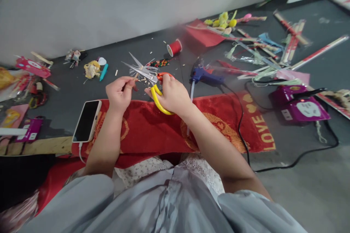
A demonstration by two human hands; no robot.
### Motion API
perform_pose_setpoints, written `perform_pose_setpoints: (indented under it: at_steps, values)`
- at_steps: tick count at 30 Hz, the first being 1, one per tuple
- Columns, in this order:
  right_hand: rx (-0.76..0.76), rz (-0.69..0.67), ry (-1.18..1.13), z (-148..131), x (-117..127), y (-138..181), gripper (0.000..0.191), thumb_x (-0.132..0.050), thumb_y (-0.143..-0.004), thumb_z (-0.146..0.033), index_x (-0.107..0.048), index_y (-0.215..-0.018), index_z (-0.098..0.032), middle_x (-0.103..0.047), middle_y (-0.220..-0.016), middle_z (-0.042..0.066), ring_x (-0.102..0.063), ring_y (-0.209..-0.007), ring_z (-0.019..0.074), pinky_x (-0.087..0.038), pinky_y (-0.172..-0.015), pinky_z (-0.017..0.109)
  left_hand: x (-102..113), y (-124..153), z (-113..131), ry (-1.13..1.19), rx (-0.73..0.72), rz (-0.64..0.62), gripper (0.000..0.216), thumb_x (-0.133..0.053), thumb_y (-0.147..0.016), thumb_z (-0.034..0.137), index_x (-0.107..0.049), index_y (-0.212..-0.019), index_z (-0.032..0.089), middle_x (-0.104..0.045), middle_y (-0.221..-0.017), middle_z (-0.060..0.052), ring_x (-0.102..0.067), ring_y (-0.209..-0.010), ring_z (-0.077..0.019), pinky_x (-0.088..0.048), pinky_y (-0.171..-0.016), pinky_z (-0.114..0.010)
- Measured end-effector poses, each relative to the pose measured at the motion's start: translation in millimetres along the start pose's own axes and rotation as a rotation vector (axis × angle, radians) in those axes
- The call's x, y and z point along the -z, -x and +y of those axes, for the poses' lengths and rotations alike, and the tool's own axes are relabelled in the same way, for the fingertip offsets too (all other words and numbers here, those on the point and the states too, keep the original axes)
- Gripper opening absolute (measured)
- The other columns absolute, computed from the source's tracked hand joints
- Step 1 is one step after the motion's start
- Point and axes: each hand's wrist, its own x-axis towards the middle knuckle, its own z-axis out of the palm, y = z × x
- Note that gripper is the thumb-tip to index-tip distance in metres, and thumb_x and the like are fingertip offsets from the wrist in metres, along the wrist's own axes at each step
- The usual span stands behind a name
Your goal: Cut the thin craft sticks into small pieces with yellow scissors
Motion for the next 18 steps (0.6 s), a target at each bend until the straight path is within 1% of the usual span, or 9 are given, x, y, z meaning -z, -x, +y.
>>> perform_pose_setpoints:
  at_steps: [4, 10, 14, 18]
  values:
    - [0.008, -0.019, 0.002, -0.1, 1.2, -0.1, 0.069, -0.030, -0.084, -0.077, -0.052, -0.099, -0.013, -0.065, -0.087, 0.014, -0.062, -0.078, 0.0245, -0.042, -0.069, 0.033, 1.4, -1.4, 1.0, 0.026, -0.021, 0.002, 0.030, -0.050, -0.093, 0.037, -0.069, -0.080, 0.018, -0.066, -0.058, 0.002, -0.059, -0.054, -0.0061, -0.044, -0.056, -0.017]
    - [-0.019, -0.046, 0.034, -0.6, 2.5, 0.0, 0.064, -0.031, -0.086, -0.074, -0.053, -0.097, -0.014, -0.065, -0.086, 0.013, -0.061, -0.073, 0.0231, -0.040, -0.067, 0.032, 2.8, -1.6, -0.4, -0.018, -0.023, -0.024, 0.030, -0.049, -0.094, 0.035, -0.069, -0.079, 0.017, -0.066, -0.060, 0.002, -0.059, -0.056, -0.0062, -0.044, -0.058, -0.017]
    - [-0.051, -0.095, 0.054, -2.0, 5.9, -1.6, 0.059, -0.034, -0.088, -0.070, -0.054, -0.094, -0.015, -0.066, -0.083, 0.011, -0.060, -0.070, 0.0218, -0.036, -0.064, 0.031, 2.2, -0.8, -0.6, -0.040, -0.023, -0.036, 0.030, -0.048, -0.094, 0.035, -0.068, -0.078, 0.018, -0.066, -0.060, 0.002, -0.060, -0.057, -0.0067, -0.045, -0.059, -0.017]
    - [-0.104, -0.160, 0.088, -4.0, 9.6, -4.0, 0.055, -0.040, -0.087, -0.067, -0.056, -0.093, -0.015, -0.067, -0.083, 0.012, -0.061, -0.072, 0.0227, -0.033, -0.061, 0.031, 1.2, 0.3, -2.4, -0.067, -0.003, -0.052, 0.030, -0.048, -0.094, 0.034, -0.066, -0.076, 0.018, -0.065, -0.060, 0.002, -0.059, -0.057, -0.0069, -0.044, -0.059, -0.018]
